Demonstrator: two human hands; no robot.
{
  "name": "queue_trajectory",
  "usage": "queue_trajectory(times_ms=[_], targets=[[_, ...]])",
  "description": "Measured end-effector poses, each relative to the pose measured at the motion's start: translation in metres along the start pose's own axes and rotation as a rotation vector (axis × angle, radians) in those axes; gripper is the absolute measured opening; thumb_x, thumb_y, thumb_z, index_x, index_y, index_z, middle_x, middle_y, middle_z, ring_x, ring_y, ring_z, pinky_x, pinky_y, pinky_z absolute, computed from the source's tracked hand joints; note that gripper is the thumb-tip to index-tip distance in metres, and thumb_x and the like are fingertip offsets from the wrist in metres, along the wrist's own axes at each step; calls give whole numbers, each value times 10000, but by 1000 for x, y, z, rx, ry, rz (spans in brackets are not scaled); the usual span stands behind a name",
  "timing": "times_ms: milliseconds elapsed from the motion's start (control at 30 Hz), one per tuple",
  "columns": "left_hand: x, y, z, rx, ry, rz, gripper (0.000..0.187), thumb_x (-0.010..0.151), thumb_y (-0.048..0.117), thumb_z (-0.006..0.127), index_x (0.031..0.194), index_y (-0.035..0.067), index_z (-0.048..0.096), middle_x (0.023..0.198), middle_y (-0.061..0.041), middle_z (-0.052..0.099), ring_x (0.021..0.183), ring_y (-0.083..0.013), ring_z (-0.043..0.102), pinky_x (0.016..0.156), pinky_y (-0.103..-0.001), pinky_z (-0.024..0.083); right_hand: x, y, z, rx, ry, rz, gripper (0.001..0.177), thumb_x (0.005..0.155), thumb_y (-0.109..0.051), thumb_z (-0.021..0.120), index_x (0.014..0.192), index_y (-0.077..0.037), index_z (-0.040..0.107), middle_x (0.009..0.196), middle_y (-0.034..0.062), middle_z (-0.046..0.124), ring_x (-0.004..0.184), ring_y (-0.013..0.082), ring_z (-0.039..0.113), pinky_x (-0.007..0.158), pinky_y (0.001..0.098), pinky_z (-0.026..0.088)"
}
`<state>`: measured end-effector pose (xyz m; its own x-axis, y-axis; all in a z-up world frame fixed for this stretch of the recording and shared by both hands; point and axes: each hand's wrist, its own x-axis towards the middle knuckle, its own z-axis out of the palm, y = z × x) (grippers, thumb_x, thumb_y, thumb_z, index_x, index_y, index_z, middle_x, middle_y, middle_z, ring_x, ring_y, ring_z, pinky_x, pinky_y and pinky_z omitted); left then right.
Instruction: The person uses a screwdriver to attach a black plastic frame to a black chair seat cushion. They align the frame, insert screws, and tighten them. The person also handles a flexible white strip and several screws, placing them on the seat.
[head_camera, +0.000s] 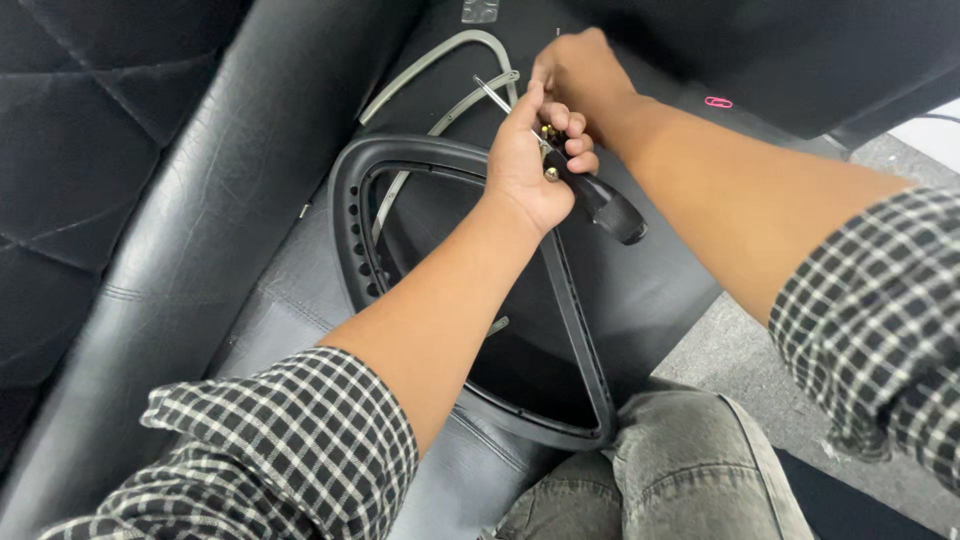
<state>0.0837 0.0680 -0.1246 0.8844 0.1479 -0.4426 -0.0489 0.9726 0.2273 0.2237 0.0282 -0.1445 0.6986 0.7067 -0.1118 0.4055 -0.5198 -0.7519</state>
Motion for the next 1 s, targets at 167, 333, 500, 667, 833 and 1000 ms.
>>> queue_trajectory(times_ms=[167,333,500,667,833,1000], targets=[[7,-6,1,55,114,-29,460,1025,459,502,842,54,624,735,-82,584,622,-199,537,530,-315,464,-59,3,-42,323,182,-172,71,835,-68,770,897,-40,750,794,78,728,701,121,703,649,277,566],[4,-24,23,129,211,-104,465,1035,460,453,938,43,635,793,-101,624,709,-235,617,618,-365,538,-136,-26,-92,483,-30,-216,60,874,14,702,931,-4,702,845,59,741,712,87,721,640,230,598],[-10,-62,59,236,78,-181,389,1062,441,511,902,104,623,806,-59,630,725,-220,631,640,-397,526,-198,-55,-145,314,133,-227,169,838,40,717,998,-8,739,837,42,655,648,89,658,579,238,499],[-40,-112,122,182,68,-356,472,1037,466,456,925,43,633,876,-106,675,812,-232,673,763,-379,557,-258,-73,-192,392,328,5,143,880,-5,716,1022,-23,723,917,23,702,736,80,651,665,256,531],[-89,-140,200,135,68,-413,544,1052,552,468,904,52,622,841,-97,635,764,-217,624,759,-393,577,-321,-106,-233,396,503,94,210,883,-59,701,1091,-39,675,1096,37,739,921,102,663,763,262,564],[-150,-148,269,128,8,-365,780,960,767,383,807,40,620,728,-126,603,666,-255,576,612,-391,525,-387,-160,-267,145,594,80,461,870,-179,773,1253,-44,554,1074,122,721,950,207,690,804,362,555]])
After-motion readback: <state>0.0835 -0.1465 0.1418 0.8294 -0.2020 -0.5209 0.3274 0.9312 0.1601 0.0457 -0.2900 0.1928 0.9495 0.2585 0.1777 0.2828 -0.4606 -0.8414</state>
